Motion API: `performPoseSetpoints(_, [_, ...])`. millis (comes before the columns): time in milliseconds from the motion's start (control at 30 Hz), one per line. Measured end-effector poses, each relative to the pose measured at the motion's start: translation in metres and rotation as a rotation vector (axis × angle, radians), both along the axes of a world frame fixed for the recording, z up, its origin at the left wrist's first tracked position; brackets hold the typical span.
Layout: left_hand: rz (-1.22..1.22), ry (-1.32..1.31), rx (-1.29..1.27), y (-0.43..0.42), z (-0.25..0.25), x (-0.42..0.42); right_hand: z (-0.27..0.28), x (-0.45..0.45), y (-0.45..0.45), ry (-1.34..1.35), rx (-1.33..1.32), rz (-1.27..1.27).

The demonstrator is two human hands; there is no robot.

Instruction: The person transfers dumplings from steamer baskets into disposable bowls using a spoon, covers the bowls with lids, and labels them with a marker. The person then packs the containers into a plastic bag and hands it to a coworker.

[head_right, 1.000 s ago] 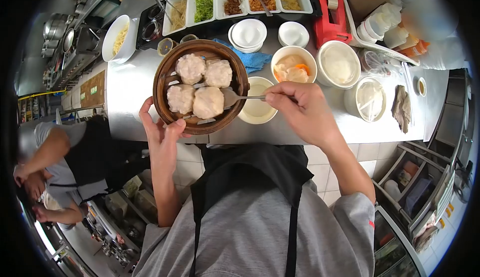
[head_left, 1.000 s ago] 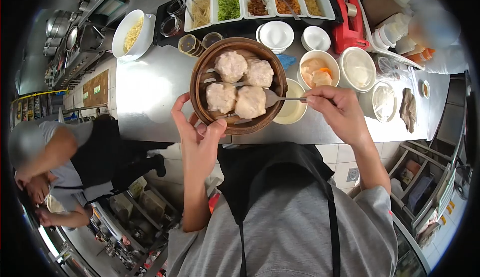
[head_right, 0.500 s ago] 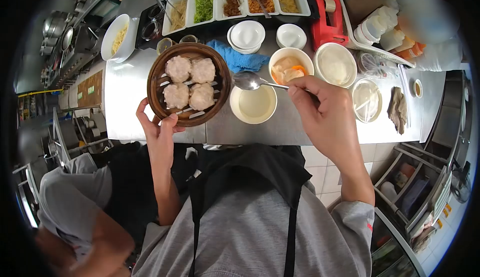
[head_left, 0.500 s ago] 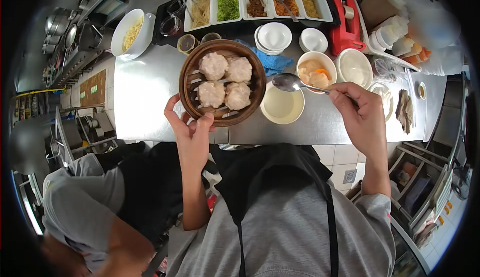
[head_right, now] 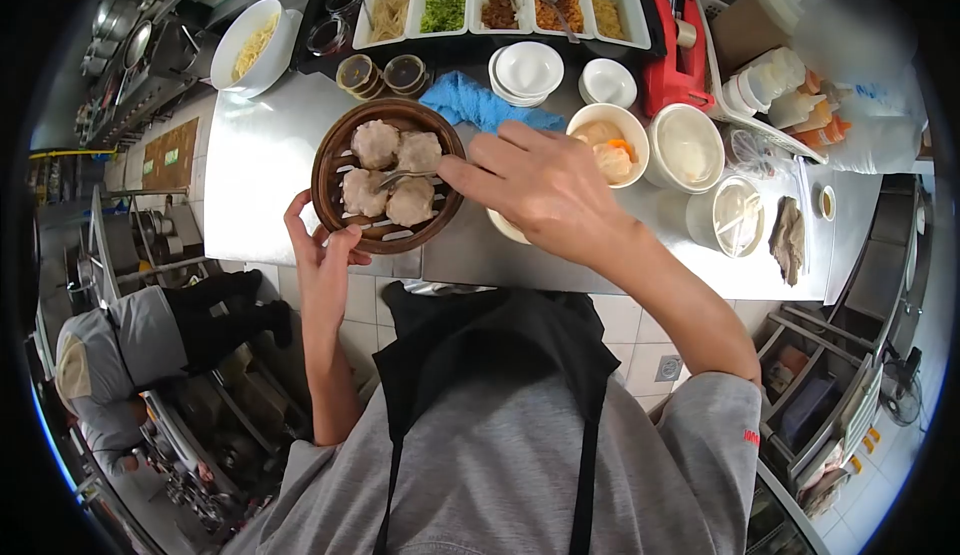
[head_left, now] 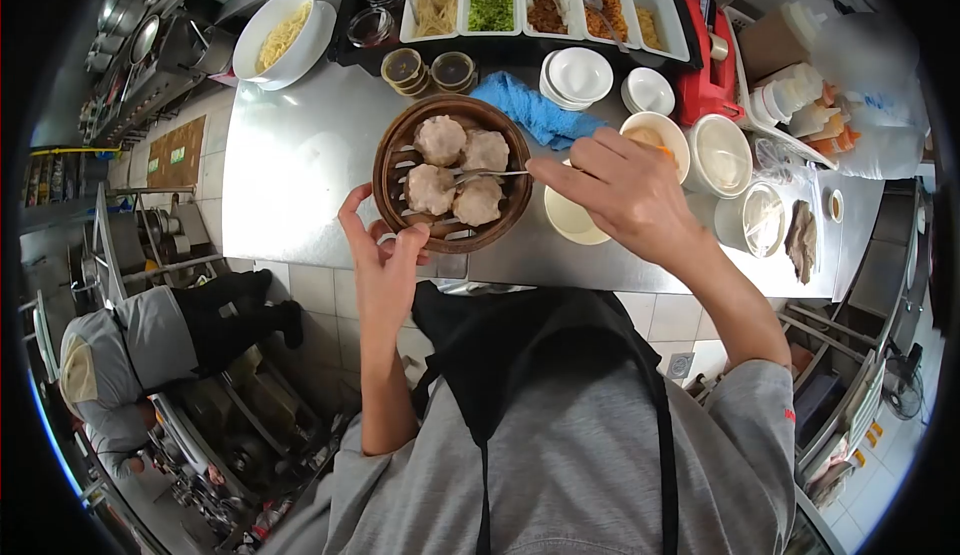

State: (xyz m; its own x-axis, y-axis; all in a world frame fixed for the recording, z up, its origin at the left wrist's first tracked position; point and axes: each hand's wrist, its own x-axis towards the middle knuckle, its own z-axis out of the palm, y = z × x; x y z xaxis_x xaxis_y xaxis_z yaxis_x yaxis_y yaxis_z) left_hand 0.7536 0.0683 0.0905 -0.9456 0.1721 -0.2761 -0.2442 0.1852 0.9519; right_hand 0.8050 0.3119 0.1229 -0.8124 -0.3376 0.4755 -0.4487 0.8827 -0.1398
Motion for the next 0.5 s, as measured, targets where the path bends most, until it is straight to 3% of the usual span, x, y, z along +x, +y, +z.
performPoseSetpoints(200, [-0.041,-0.041,0.025,-0.002,0.023,-0.007,0.041,-0.006,0.015,0.076,0.178,0.166])
performPoseSetpoints(500, [-0.162,0.152,-0.136,0.040,0.032,-0.013,0.033,0.000,0.035,0.098,0.215,0.264])
